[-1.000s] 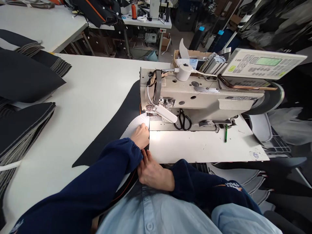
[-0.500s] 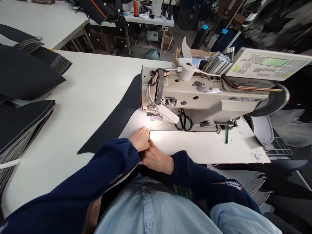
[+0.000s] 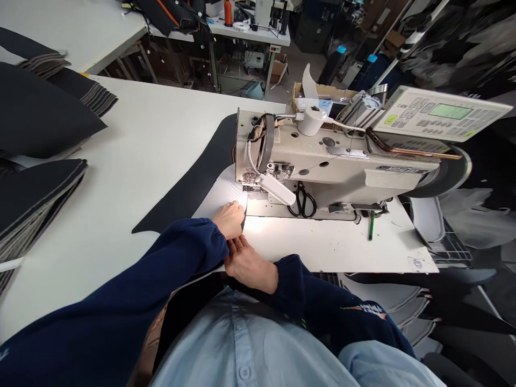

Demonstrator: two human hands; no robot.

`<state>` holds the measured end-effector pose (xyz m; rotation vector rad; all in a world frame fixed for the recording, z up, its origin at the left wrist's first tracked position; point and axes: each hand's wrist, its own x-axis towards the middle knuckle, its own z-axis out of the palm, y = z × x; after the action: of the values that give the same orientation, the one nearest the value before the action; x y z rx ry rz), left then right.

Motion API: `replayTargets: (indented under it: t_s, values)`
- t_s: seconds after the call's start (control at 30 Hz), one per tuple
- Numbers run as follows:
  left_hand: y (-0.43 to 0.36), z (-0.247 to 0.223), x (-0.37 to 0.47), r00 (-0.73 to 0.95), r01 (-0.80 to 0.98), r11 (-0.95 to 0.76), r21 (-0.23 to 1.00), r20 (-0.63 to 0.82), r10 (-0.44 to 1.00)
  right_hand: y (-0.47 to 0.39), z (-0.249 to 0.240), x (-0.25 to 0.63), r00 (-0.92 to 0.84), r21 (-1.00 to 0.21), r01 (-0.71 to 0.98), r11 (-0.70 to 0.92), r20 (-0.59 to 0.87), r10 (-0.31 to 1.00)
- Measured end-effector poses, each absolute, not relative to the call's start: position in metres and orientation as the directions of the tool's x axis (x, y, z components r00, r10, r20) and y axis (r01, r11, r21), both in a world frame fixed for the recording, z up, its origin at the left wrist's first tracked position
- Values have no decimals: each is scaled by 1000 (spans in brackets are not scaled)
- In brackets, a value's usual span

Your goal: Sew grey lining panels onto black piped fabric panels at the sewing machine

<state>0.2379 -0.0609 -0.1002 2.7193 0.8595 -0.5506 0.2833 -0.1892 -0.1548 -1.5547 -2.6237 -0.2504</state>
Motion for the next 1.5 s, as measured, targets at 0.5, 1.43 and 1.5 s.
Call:
replayTargets:
  t_s: [0.5,1.43,1.5]
  values:
    - [-54,-116,241,785,569,-821,53,-334,522,-177,-153,272,-439,-53,894,445,103,893]
    - [-36,-121,255,773,607,-784,130,-328,544,-151,-174,279,-358,-54,926,374,190,914]
    - [-34,-123,256,772,618,-774,139,-298,562,-151,-174,276,-360,-56,924,377,200,911]
